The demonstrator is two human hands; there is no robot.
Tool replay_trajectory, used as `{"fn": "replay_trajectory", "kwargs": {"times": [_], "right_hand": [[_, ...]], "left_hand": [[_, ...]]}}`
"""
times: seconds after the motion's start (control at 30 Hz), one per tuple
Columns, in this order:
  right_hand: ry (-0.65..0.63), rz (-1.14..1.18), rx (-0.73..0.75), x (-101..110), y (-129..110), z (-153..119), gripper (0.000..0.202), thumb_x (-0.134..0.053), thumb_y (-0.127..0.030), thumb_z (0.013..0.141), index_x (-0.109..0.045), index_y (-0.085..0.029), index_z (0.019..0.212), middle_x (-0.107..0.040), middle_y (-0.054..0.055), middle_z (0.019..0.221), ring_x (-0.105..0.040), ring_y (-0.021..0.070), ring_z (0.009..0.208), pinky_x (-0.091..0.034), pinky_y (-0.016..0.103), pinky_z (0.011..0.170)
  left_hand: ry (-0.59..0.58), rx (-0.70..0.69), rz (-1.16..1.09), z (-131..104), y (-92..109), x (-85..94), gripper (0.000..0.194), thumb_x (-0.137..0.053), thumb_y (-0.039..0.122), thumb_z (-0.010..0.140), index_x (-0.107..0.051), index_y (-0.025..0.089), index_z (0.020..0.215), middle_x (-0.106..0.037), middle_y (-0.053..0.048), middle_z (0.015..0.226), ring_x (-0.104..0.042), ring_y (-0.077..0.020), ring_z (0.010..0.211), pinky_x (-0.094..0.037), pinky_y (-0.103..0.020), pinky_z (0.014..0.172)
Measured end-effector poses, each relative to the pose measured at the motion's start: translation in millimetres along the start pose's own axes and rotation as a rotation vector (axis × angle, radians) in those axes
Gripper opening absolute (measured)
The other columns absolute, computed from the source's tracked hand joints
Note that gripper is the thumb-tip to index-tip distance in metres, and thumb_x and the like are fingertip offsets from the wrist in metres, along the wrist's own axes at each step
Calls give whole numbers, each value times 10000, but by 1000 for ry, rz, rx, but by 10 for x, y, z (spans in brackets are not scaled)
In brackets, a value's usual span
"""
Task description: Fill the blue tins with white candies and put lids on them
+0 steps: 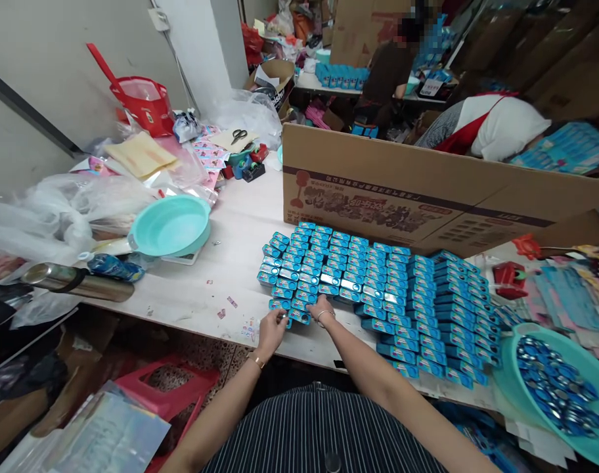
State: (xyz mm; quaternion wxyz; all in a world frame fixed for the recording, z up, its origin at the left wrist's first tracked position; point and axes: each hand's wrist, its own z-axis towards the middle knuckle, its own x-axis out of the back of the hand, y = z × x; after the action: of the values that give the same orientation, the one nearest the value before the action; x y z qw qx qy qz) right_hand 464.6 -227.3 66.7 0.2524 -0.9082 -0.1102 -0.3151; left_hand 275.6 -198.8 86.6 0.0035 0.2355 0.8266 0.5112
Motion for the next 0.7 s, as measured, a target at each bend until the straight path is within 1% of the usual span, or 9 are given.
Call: {"fn": "replay_trajectory", "kwargs": {"times": [0.1,0.17,0.3,0.4,0.47,0.53,0.6,0.67,0.7], "right_hand": [[3,-47,-38,13,-55,-16,486,-659,-345,797,-463,-141,1192,-678,182,1080,-660,302,1007,-486,365,773],[1,-63,-42,20,-91,-33,504,-661,-315,791,-461,-146,1223,-656,190,1153,-640,307,1067,-482,364,802],[-1,-61,-46,24,-143,-72,517,-663,-279,784,-475,-146,1247,-651,194,1168,-633,327,1087,-485,367,797],[14,-29,-22,26,-129,-113,498,-651,-300,806,-485,-150,1250,-658,192,1149,-632,328,1091,-481,361,794],[20,15,15,49,-59,-151,487,-630,-337,835,-479,-163,1264,-671,166,1124,-642,300,1070,-478,343,793],[20,68,62,112,96,-199,472,-585,-370,873,-463,-183,1289,-695,113,1042,-661,247,999,-477,311,779],[10,182,130,235,364,-256,424,-555,-381,884,-490,-188,1256,-699,55,886,-670,202,861,-481,282,726],[28,383,200,429,759,-320,368,-561,-417,854,-557,-184,1138,-660,14,727,-641,181,704,-478,271,637],[63,502,225,555,1002,-354,364,-573,-455,825,-581,-183,1067,-637,4,672,-615,176,638,-471,271,592]], "left_hand": [[-17,-125,177,-33,-6,-29,106,-660,227,794,-718,227,884,-720,-84,995,-641,-248,983,-440,-322,944],[-13,-114,191,-33,1,-50,152,-636,186,808,-720,231,927,-723,-84,977,-642,-250,997,-427,-321,951],[13,-57,282,-22,45,-97,228,-634,137,793,-710,215,994,-709,-60,829,-651,-246,933,-415,-321,931],[36,-61,339,-44,54,-137,211,-620,146,808,-712,202,990,-712,-83,867,-647,-259,968,-408,-313,928],[43,-57,361,-69,37,-164,240,-609,128,808,-702,201,1016,-705,-83,867,-645,-256,988,-405,-302,924],[56,-51,429,-88,16,-193,290,-597,106,802,-673,194,1067,-688,-71,882,-641,-243,988,-408,-302,922],[101,-56,509,-94,7,-225,323,-597,99,792,-635,170,1105,-666,-83,972,-626,-237,1007,-414,-312,928],[174,-59,556,-83,19,-261,360,-619,113,773,-594,137,1131,-633,-121,1083,-598,-250,1070,-416,-329,951],[210,-60,574,-72,33,-280,396,-641,125,757,-573,123,1147,-616,-142,1128,-575,-266,1121,-411,-338,971]]}}
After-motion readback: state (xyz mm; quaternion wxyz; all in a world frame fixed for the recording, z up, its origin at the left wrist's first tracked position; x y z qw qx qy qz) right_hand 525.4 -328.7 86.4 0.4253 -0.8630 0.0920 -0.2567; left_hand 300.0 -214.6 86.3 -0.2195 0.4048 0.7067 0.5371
